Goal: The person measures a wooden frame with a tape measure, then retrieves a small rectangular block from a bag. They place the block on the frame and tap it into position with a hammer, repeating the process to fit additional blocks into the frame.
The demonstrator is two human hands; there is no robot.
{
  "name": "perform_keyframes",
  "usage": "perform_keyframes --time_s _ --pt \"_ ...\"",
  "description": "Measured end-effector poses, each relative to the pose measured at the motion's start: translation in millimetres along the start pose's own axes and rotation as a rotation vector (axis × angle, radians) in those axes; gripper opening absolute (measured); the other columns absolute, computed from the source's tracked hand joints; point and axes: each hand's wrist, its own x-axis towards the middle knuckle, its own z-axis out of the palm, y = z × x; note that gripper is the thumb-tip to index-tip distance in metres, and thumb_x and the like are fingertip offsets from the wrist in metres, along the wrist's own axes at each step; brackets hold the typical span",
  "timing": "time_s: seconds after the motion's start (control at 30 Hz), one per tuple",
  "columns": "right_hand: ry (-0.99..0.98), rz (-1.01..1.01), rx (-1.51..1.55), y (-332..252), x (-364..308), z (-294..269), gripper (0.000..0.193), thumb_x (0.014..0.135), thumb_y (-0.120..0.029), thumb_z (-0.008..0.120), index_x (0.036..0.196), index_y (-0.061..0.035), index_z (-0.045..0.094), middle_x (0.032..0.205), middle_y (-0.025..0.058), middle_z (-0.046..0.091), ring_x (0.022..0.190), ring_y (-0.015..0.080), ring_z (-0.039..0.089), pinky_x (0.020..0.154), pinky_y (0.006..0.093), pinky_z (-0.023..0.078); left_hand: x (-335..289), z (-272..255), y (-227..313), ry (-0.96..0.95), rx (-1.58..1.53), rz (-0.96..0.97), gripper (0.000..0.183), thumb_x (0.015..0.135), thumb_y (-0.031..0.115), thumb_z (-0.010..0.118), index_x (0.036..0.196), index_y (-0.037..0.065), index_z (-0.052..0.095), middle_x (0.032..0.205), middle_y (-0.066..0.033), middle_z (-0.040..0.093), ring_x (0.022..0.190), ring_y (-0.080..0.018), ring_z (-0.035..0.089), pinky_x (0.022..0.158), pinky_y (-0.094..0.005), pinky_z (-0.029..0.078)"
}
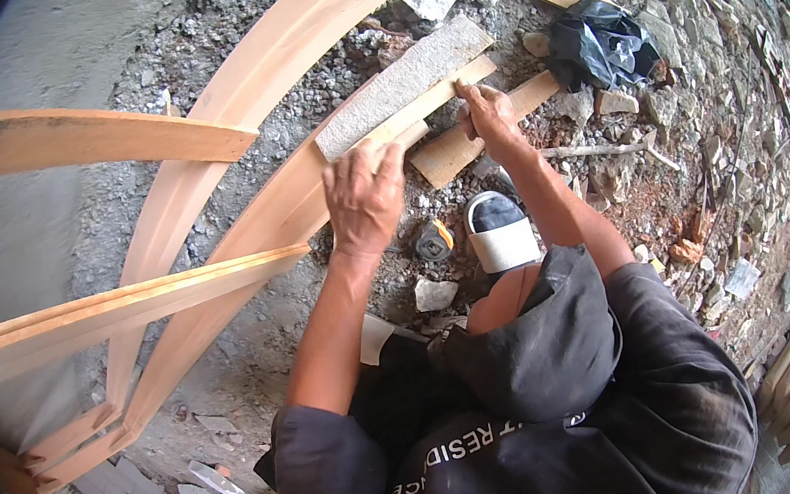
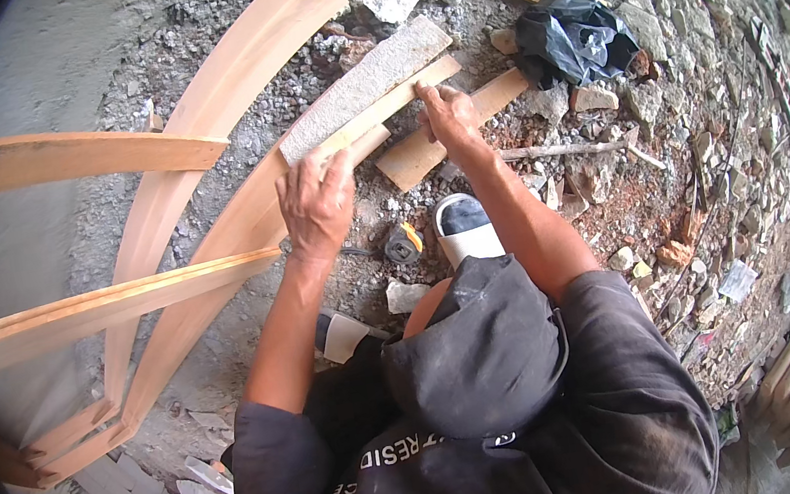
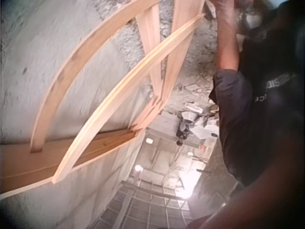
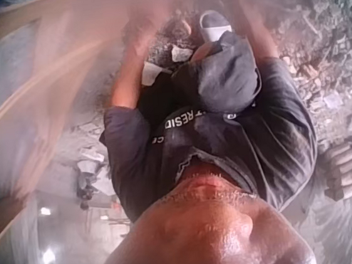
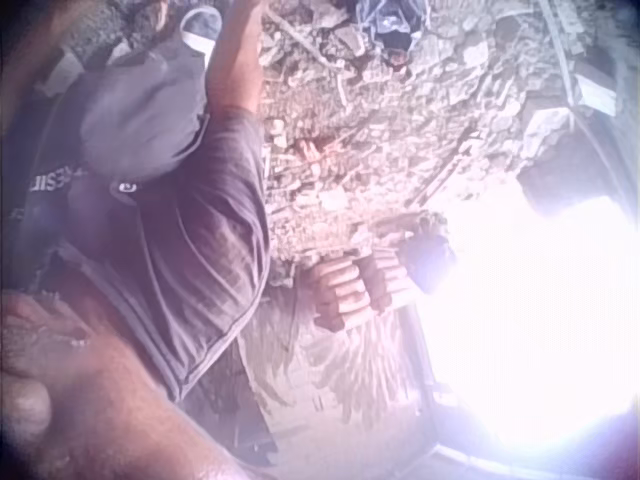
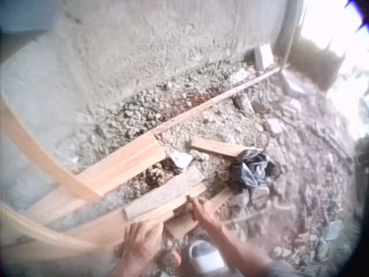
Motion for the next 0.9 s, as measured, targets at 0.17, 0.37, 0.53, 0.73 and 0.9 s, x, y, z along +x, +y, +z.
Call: perform_keyframes --time_s 0.17,0.37,0.53,0.73,0.9 --pt "0.079 -0.059 0.227 -10 -12 13 0.038 0.089 -0.034 0.061 0.095 0.0028 0.057 0.073 0.008 0.06 0.056 0.0133 0.058 0.05 0.0259 0.05 -17 1 -19 -0.183 0.03 -0.111 0.033 0.077 0.01 0.068 0.109 0.012 0.063 0.1 -0.0044 0.057 0.093 -0.0228 0.055 0.079 -0.0381 0.039" --pt "0.11 -0.094 0.202 -2 -6 14 0.04 0.09 -0.036 0.06 0.096 0.0038 0.059 0.078 0.0108 0.064 0.058 0.0156 0.062 0.051 0.0269 0.052 -13 13 -21 -0.142 0.082 -0.117 0.027 0.079 0.006 0.066 0.105 0.01 0.065 0.091 -0.0035 0.057 0.084 -0.019 0.056 0.073 -0.0358 0.042" --pt "0.118 -0.089 0.232 -7 -11 18 0.039 0.09 -0.035 0.059 0.094 0.0039 0.058 0.076 0.011 0.063 0.056 0.0167 0.062 0.05 0.0268 0.052 -12 11 -19 -0.155 0.049 -0.134 0.027 0.078 0.005 0.066 0.104 0.011 0.065 0.091 -0.0027 0.056 0.084 -0.0192 0.056 0.072 -0.0362 0.042" --pt "0.094 -0.082 0.2 -10 -19 13 0.038 0.09 -0.033 0.059 0.094 0.0048 0.055 0.075 0.011 0.062 0.055 0.017 0.062 0.051 0.0272 0.052 -17 9 -21 -0.133 0.021 -0.132 0.027 0.078 0.005 0.065 0.104 0.013 0.065 0.09 -0.002 0.055 0.085 -0.019 0.056 0.071 -0.0357 0.041" --pt "0.107 -0.048 0.211 -16 -16 16 0.035 0.09 -0.033 0.06 0.091 0.0023 0.055 0.074 0.0093 0.062 0.056 0.0162 0.061 0.051 0.0274 0.052 -13 9 -22 -0.189 0.011 -0.18 0.027 0.076 0.008 0.069 0.104 0.012 0.068 0.093 -0.0033 0.058 0.087 -0.0212 0.057 0.072 -0.0375 0.04"
